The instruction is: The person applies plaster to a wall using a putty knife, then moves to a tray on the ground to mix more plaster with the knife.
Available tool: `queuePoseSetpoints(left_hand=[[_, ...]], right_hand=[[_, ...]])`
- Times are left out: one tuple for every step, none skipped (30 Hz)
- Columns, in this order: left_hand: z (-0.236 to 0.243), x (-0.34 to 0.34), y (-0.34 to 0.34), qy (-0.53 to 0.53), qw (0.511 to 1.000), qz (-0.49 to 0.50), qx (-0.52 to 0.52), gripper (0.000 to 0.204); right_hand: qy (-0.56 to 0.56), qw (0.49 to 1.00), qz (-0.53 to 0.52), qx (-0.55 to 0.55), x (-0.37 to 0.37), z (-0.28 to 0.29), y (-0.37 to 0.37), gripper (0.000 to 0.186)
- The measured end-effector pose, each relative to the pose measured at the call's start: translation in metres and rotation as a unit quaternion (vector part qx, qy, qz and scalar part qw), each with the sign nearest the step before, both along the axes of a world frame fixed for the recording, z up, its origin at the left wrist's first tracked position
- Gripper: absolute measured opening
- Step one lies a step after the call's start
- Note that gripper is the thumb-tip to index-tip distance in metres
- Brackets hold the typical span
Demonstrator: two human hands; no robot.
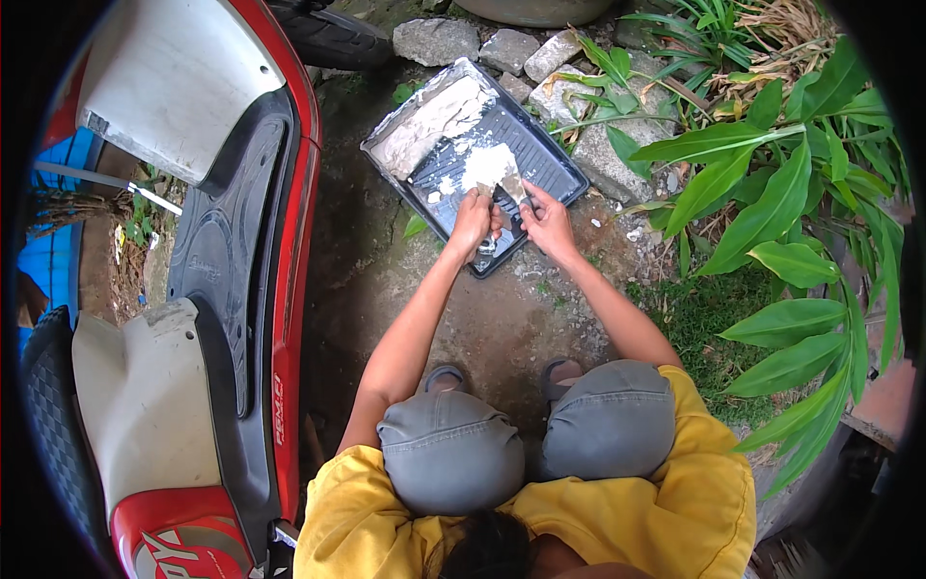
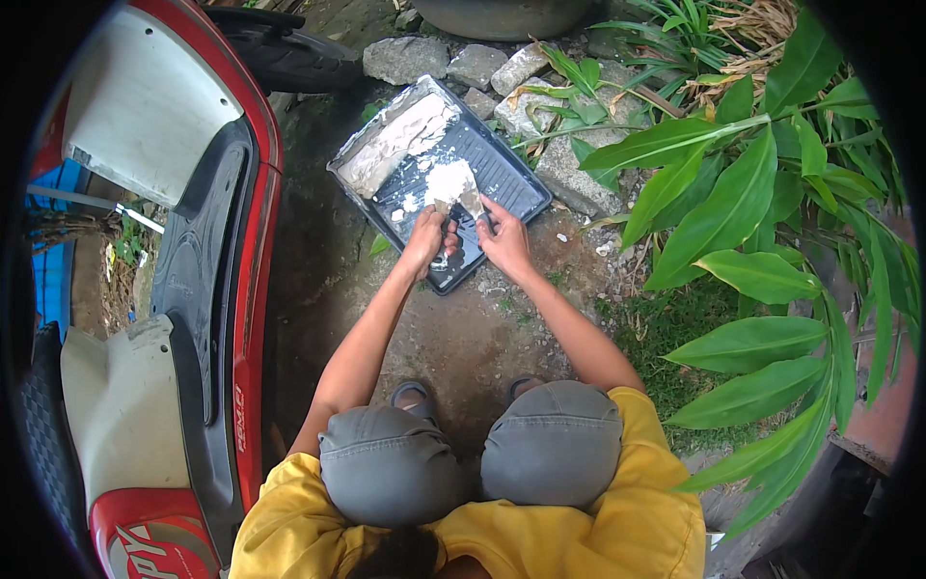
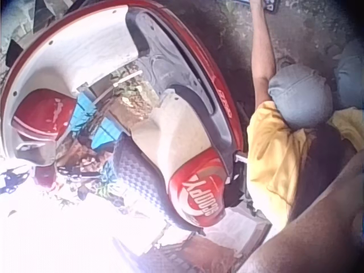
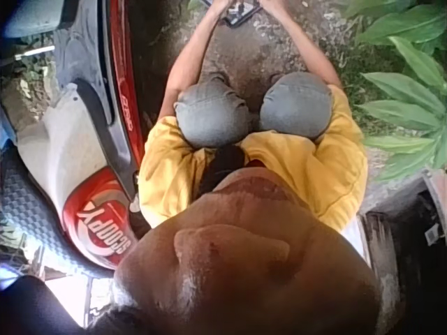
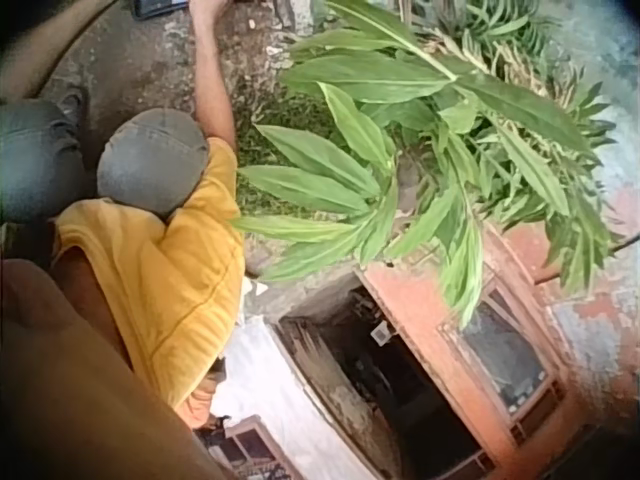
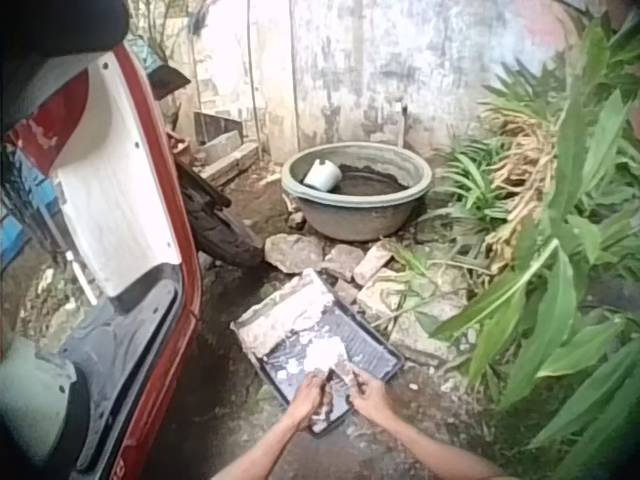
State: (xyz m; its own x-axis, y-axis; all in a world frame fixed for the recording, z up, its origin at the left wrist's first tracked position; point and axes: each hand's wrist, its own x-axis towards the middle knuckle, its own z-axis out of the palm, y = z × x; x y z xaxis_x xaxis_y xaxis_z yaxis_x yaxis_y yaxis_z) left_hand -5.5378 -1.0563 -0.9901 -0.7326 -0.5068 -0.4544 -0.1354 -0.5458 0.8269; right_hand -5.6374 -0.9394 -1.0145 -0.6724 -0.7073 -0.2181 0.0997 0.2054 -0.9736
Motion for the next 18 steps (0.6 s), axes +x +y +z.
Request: queuePoseSetpoints(left_hand=[[0.001, 0.001, -0.002, 0.009, 1.000, 0.000, 0.018, 0.008], [-0.001, 0.003, -0.004, 0.010, 1.000, 0.004, 0.020, 0.008], [-0.003, 0.005, -0.006, 0.009, 1.000, 0.005, 0.021, 0.008], [-0.004, 0.006, -0.008, 0.006, 1.000, 0.000, 0.022, 0.009], [-0.004, 0.008, -0.008, 0.003, 1.000, -0.004, 0.023, 0.009], [-0.004, 0.009, -0.009, 0.002, 1.000, -0.003, 0.023, 0.009], [-0.003, 0.010, -0.011, 0.005, 0.999, -0.009, 0.034, 0.010], [-0.001, 0.010, -0.010, 0.008, 0.999, -0.018, 0.047, 0.010], [0.001, 0.009, -0.009, 0.009, 0.999, -0.019, 0.049, 0.010], [0.004, 0.008, -0.010, 0.014, 0.998, -0.018, 0.060, 0.010], [0.004, 0.009, -0.012, 0.018, 0.997, -0.016, 0.071, 0.010], [0.004, 0.010, -0.012, 0.019, 0.997, -0.011, 0.073, 0.011], [0.004, 0.010, -0.013, 0.018, 0.997, -0.011, 0.073, 0.011], [0.003, 0.013, -0.014, 0.019, 0.997, -0.015, 0.079, 0.011], [0.002, 0.016, -0.017, 0.020, 0.996, -0.019, 0.086, 0.010], [0.001, 0.018, -0.020, 0.019, 0.996, -0.017, 0.085, 0.010], [0.002, 0.019, -0.022, 0.003, 0.998, -0.023, 0.063, 0.010], [0.003, 0.020, -0.023, -0.013, 0.999, -0.028, 0.041, 0.009]], right_hand=[[0.113, 0.993, -0.002, 0.035, -0.005, 0.002, -0.001, 0.044], [0.221, 0.973, -0.002, 0.071, -0.006, 0.005, -0.004, 0.046], [0.220, 0.973, -0.001, 0.072, -0.006, 0.009, -0.006, 0.046], [0.299, 0.954, -0.005, 0.021, -0.005, 0.013, -0.007, 0.047], [0.374, 0.927, -0.009, -0.029, -0.003, 0.016, -0.007, 0.048], [0.373, 0.927, -0.008, -0.029, -0.001, 0.018, -0.006, 0.048], [0.370, 0.928, 0.046, 0.007, 0.002, 0.021, -0.004, 0.048], [0.365, 0.925, 0.098, 0.045, 0.002, 0.021, 0.000, 0.047], [0.365, 0.925, 0.097, 0.047, 0.001, 0.018, 0.003, 0.047], [0.429, 0.897, 0.096, 0.045, -0.002, 0.014, 0.004, 0.046], [0.492, 0.865, 0.095, 0.040, -0.003, 0.014, 0.004, 0.046], [0.492, 0.865, 0.094, 0.040, -0.005, 0.015, 0.004, 0.046], [0.421, 0.903, 0.079, 0.022, -0.007, 0.016, 0.004, 0.044], [0.346, 0.936, 0.065, 0.002, -0.007, 0.020, 0.002, 0.043], [0.345, 0.936, 0.066, 0.000, -0.008, 0.024, 0.002, 0.043], [0.338, 0.938, 0.080, -0.007, -0.008, 0.029, 0.003, 0.041], [0.332, 0.939, 0.093, -0.012, -0.009, 0.033, 0.005, 0.039], [0.313, 0.944, 0.104, 0.003, -0.006, 0.037, 0.006, 0.037]])
